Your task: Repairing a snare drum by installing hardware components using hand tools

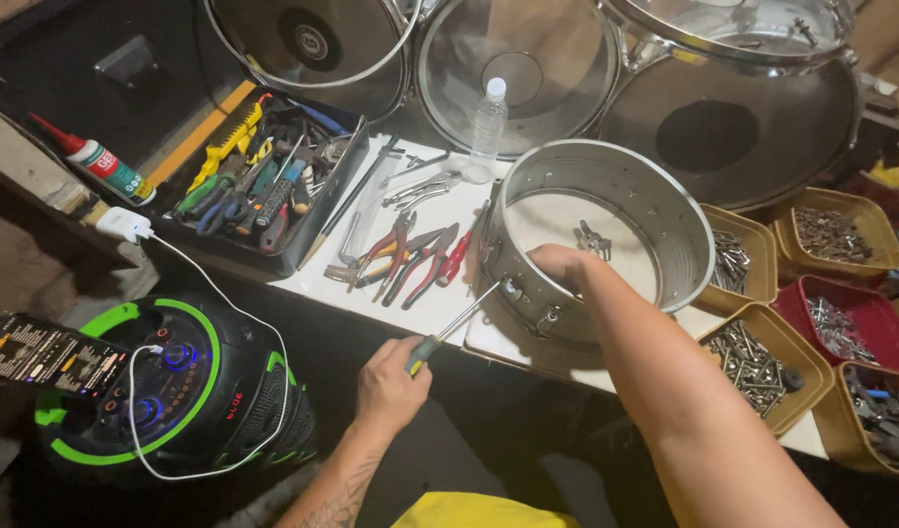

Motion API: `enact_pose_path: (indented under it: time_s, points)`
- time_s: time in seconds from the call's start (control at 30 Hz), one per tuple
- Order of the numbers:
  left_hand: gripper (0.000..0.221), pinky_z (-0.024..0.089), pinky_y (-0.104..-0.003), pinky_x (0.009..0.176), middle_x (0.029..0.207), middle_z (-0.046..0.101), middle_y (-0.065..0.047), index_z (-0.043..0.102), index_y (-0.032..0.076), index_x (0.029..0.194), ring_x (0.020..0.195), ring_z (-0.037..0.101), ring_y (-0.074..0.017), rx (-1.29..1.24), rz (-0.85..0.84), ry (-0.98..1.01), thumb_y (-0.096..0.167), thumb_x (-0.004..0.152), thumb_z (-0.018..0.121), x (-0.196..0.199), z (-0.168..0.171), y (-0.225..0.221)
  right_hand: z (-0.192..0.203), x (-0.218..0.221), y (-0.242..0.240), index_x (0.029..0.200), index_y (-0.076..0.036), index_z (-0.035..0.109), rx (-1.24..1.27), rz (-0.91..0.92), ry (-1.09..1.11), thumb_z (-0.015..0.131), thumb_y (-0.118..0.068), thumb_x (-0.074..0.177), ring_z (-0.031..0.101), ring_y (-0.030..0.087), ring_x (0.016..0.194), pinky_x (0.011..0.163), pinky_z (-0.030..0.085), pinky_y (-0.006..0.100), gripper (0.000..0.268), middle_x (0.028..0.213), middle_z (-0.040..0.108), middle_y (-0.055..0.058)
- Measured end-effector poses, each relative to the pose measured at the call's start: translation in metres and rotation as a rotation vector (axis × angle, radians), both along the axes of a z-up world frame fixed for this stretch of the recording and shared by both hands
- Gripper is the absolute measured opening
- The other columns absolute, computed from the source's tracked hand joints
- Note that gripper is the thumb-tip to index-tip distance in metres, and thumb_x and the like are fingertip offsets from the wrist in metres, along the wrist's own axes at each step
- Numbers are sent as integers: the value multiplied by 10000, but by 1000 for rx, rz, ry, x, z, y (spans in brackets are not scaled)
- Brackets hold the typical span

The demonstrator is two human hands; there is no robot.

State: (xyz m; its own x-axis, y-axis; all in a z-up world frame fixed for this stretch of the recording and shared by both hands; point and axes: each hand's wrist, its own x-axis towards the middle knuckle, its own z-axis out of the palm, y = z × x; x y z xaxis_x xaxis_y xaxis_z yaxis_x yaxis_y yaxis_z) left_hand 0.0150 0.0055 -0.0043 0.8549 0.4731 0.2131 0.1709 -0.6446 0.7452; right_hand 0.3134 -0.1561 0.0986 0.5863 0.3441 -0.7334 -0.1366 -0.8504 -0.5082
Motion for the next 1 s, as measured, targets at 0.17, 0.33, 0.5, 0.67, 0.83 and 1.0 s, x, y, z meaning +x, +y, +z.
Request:
enact_pose_path:
  time_s: [0.17, 0.33, 0.5, 0.67, 0.83, 1.0]
  points:
    - [390, 593, -395, 712, 920, 667, 1, 733, 237, 1091, 815, 710, -272, 319, -1, -259, 145, 713, 744, 4, -21, 14, -117, 83, -17, 1137, -8, 770, 236, 61, -138, 711, -277, 843, 689, 430, 1035, 833, 602, 536, 402, 1138, 707, 299]
    - [295, 542, -362, 673, 947, 646, -22, 727, 213, 1089, 801, 662, -243, 653, 30, -298, 99, 820, 687, 9, 6, 25, -107, 68, -18, 1117, -15, 779, 278, 13, -116, 747, -276, 829, 717, 380, 962, 775, 622, 476, 391, 1082, 731, 262]
    - [256, 522, -342, 619, 952, 644, -18, 718, 239, 1108, 754, 635, -225, 810, 12, -412, 208, 853, 709, 19, -7, 42, -123, 84, -18, 1131, 4, 772, 296, -19, -98, 773, -259, 829, 734, 390, 937, 756, 628, 476, 400, 1081, 733, 274]
    - [227, 563, -358, 556, 845, 672, -58, 724, 166, 1087, 647, 688, -270, 532, -190, -331, 274, 889, 706, 27, -18, 53, -97, 57, -17, 1139, -16, 770, 319, -40, -68, 823, -261, 804, 745, 389, 891, 729, 638, 481, 419, 1039, 745, 260]
    - [296, 590, -414, 644, 843, 698, -85, 745, 166, 1091, 728, 726, -339, 367, -223, -280, 288, 823, 774, 30, 7, 61, -92, 56, -13, 1103, -24, 785, 291, -8, -122, 833, -283, 797, 741, 394, 882, 710, 636, 467, 404, 1032, 741, 261]
    - [306, 603, -451, 667, 830, 746, -148, 787, 134, 1036, 758, 749, -389, 171, -214, -159, 248, 758, 841, 23, 36, 55, -126, 86, -13, 1117, -22, 782, 298, 10, -122, 856, -307, 788, 737, 410, 882, 714, 635, 483, 441, 1039, 734, 274]
